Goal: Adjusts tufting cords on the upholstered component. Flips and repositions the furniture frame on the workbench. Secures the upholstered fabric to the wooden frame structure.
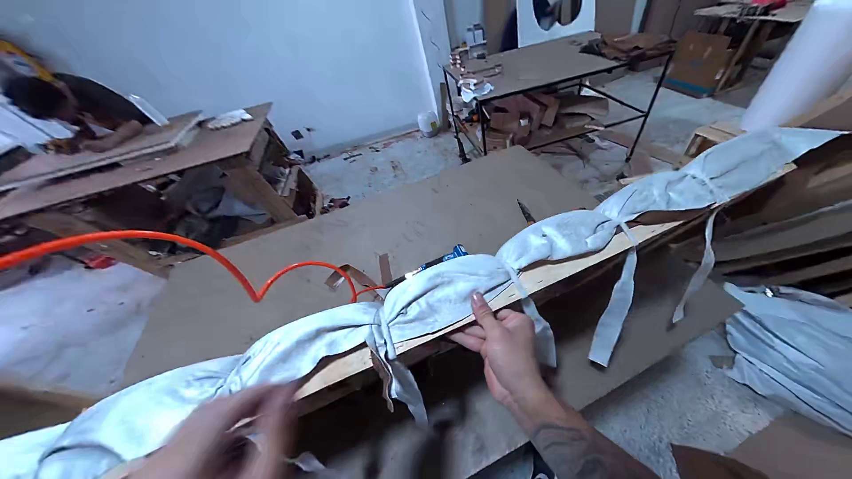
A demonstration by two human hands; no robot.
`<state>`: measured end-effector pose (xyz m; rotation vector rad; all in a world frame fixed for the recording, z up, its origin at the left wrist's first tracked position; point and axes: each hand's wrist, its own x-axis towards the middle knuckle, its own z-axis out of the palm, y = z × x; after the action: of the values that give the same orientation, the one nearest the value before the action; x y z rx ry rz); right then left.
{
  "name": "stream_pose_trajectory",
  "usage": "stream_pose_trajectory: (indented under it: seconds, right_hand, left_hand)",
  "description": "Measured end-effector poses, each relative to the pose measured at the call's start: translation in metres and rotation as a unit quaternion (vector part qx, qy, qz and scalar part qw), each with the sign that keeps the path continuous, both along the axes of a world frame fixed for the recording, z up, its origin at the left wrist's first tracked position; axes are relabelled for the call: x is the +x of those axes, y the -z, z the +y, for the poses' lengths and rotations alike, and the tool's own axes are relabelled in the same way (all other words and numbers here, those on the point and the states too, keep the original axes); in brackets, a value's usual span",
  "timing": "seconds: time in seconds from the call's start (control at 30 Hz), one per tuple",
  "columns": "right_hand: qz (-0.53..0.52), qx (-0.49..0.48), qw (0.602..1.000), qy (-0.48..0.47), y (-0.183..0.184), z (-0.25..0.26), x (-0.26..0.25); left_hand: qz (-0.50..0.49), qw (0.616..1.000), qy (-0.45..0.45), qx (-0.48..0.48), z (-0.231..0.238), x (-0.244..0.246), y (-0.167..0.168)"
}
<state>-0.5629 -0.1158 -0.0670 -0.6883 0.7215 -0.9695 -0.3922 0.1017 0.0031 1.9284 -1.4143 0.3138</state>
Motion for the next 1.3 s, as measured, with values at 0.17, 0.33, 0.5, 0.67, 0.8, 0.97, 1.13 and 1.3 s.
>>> stream_pose_trajectory:
  seconds: [0.17, 0.33, 0.5, 0.67, 0.8, 0.97, 1.13, 1.3]
  right_hand:
    - [0.211, -0.231, 0.916, -0.252, -0.027, -0.065, -0.043]
    - [0.393, -0.692, 0.604, -0.031, -0.055, -0.18, -0.088]
    - [0.346, -0.769, 0.528, -0.1, -0.048, -0.246, -0.029]
    - [0.37, -0.79, 0.473, -0.122, -0.061, -0.269, 0.006]
    - [0.407, -0.811, 0.398, -0.136, -0.063, -0.28, 0.023]
    - [0.429, -0.822, 0.331, -0.174, -0.071, -0.28, 0.026]
    - [0.365, -0.797, 0.437, -0.203, -0.073, -0.301, 0.023]
    - [0.32, -0.803, 0.45, -0.226, -0.072, -0.328, 0.05]
  left_hand:
    - [-0.105, 0.975, 0.189, 0.048, -0.213, -0.03, 0.027]
    - [-0.104, 0.974, 0.197, 0.031, -0.259, -0.008, 0.025]
    - [-0.183, 0.974, 0.113, 0.068, -0.29, -0.006, 0.018]
    - [-0.111, 0.982, 0.058, 0.143, -0.311, -0.001, 0.005]
    - [-0.1, 0.969, 0.063, 0.216, -0.324, 0.0, -0.004]
    - [-0.076, 0.967, 0.145, 0.196, -0.331, 0.027, 0.003]
    - [-0.087, 0.979, 0.096, 0.159, -0.348, 0.03, 0.008]
    - [-0.181, 0.973, 0.134, 0.051, -0.358, 0.04, 0.022]
